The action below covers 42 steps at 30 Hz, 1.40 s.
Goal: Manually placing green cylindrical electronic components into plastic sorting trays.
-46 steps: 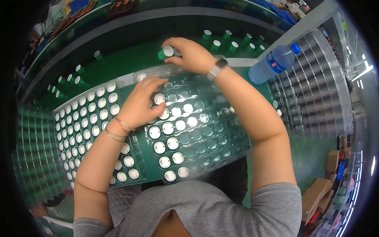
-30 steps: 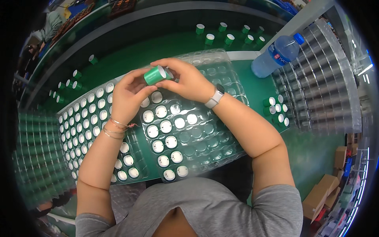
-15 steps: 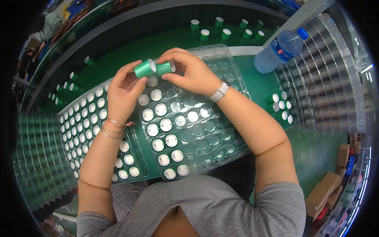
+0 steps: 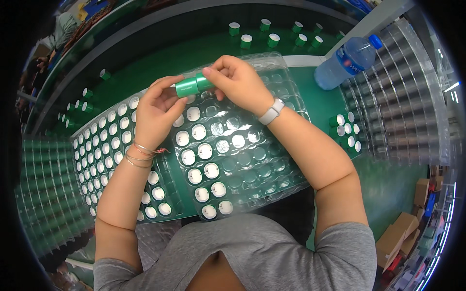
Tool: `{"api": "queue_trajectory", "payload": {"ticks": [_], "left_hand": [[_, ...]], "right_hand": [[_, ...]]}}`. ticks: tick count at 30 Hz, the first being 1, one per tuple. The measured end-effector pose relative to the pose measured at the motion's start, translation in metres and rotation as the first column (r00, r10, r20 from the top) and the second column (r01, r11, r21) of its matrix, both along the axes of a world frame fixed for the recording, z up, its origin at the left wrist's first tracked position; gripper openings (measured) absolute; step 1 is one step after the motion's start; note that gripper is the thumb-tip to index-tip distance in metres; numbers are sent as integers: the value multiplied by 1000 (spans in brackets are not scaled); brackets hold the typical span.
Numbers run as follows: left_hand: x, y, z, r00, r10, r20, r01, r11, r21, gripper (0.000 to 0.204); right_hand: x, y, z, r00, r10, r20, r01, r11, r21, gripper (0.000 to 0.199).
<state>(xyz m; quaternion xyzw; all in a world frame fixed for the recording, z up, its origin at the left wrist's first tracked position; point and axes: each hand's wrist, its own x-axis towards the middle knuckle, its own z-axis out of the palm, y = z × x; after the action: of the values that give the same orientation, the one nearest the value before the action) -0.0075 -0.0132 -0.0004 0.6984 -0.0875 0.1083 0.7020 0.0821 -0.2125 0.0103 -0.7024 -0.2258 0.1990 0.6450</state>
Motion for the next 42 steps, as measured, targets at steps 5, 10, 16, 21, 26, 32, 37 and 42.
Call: {"api": "queue_trajectory", "payload": {"ticks": [5,10,16,21,26,32,37,42], "left_hand": [[-1,0,2,999,32,-44,-30,998,51,38],[-1,-1,1,998,6,-61,-6,1000,-5,36],[1,0,0,999,-15,-33,14,999,-42,32],[3,8,-7,995,-32,-93,30,999,-24,32],[0,-3,0,999,17,-34,-21,993,-113,43],[1,1,-2,1000,-10,-25,9,998,-61,46],[0,2,0,1000,8,-14,-9,999,-35,41],[-2,1,7,996,25,-87,-21,999,46,39]], "right_hand": [[-2,3,0,998,-19,-53,16,998,-67,33],[-4,4,4,998,-23,-65,16,994,-109,32],[-4,4,3,994,-25,-104,17,997,-77,33],[-3,2,-3,998,30,-51,-32,999,-25,25],[-2,-2,-6,988,147,54,-153,979,135,37],[5,-5,-8,906,226,357,-234,972,-21,46],[4,-5,-6,912,231,340,-227,972,-52,43],[0,-5,-2,944,219,247,-221,975,-19,42]]}}
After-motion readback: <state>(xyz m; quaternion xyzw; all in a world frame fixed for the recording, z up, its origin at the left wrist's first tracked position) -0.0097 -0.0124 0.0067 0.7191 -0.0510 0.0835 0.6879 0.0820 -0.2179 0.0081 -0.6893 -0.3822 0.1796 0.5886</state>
